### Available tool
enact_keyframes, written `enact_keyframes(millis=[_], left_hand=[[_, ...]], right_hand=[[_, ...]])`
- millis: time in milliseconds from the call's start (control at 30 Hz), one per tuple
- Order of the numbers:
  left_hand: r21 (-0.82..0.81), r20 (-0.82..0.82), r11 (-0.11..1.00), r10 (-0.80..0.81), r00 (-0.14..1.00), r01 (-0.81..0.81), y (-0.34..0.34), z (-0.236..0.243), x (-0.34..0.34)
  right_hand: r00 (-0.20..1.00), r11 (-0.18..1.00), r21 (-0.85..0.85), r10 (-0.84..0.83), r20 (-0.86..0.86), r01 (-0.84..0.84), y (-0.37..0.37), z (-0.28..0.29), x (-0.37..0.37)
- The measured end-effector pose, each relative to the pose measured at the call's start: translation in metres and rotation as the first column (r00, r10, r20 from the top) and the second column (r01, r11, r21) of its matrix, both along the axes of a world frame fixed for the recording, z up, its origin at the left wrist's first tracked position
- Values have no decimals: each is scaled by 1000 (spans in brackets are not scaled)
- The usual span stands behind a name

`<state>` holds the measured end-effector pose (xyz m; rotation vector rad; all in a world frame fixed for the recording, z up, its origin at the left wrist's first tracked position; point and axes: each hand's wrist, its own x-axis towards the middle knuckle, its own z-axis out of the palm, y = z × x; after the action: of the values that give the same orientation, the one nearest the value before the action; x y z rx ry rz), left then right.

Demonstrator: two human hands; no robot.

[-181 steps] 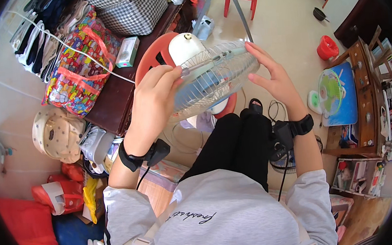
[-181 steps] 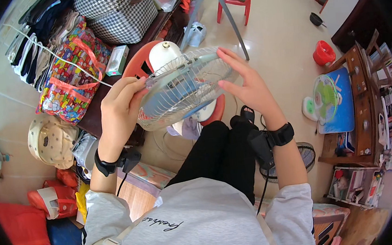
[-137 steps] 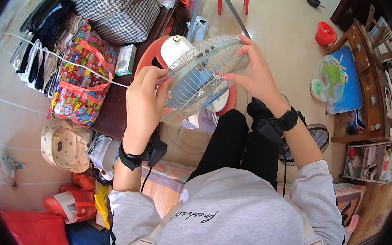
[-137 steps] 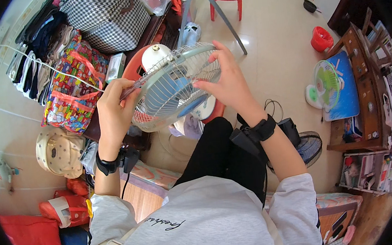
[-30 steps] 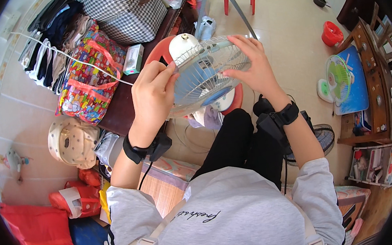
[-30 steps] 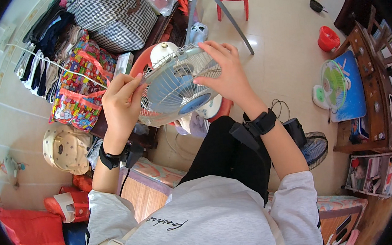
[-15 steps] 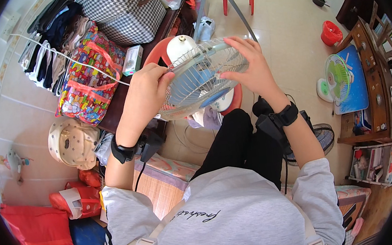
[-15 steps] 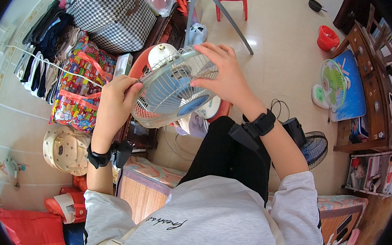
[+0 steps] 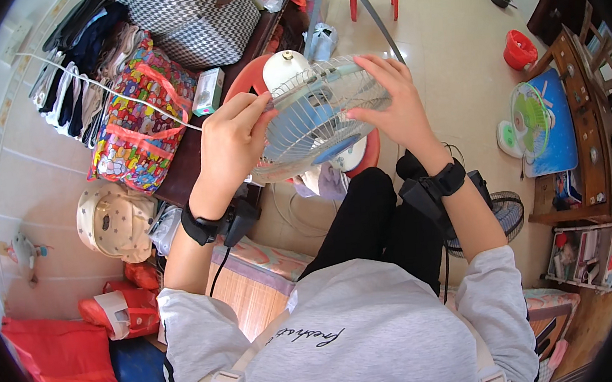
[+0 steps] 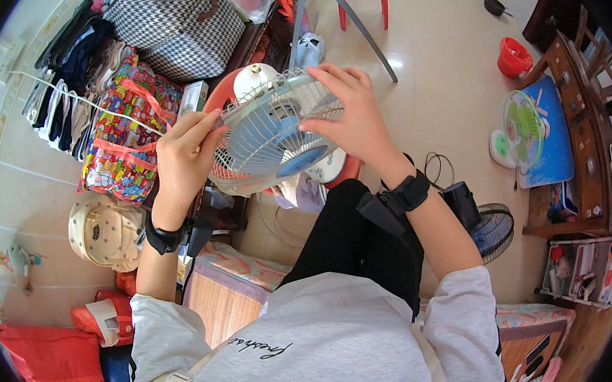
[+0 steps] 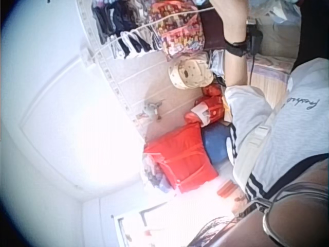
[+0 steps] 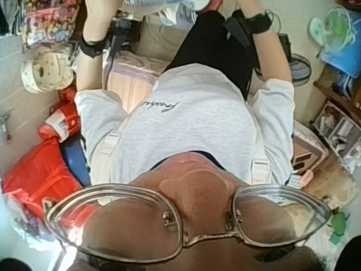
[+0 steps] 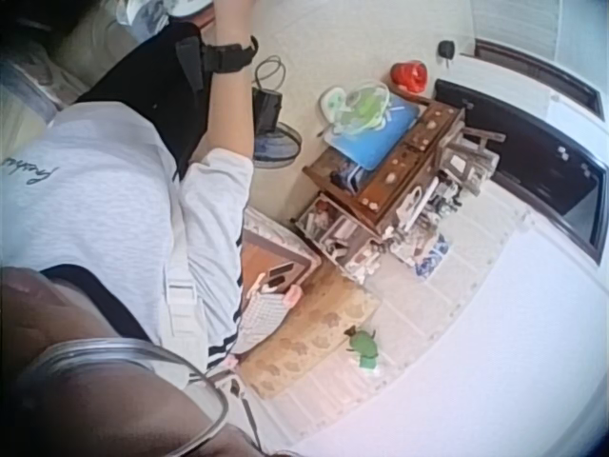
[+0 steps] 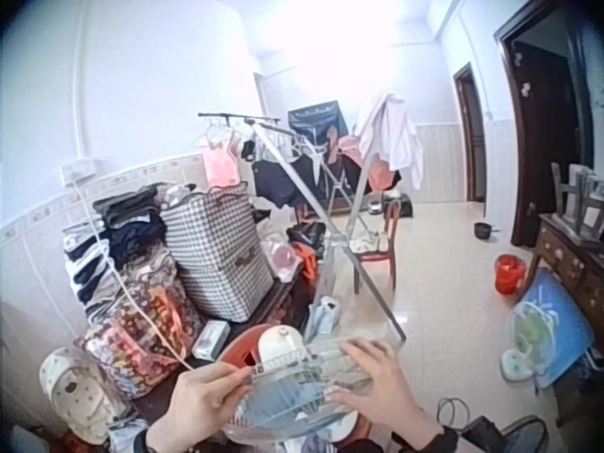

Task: Repairing or assembling a small portable electric fan while seated on a bed.

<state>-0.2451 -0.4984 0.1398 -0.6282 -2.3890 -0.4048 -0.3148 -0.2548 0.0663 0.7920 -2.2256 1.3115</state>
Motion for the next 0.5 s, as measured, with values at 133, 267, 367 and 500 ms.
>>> enact_keyframes(millis=[133, 267, 367, 500], left_hand=[[-81, -133, 996, -57, 989, 46, -7, -1, -5], [-267, -210, 961, -124, 970, 65, -13, 1, -7], [-260, -220, 965, -88, 972, 29, -11, -1, -1], [-86, -29, 996, 27, 999, -30, -10, -4, 6]], right_hand=[[1000, 1000, 2, -2, 1, 2, -1, 0, 1], [1000, 1000, 6, -8, 3, 8, -1, 0, 2], [1000, 1000, 9, -8, 21, 8, -1, 1, 2], [1000, 999, 27, 17, 17, -18, -2, 7, 4]])
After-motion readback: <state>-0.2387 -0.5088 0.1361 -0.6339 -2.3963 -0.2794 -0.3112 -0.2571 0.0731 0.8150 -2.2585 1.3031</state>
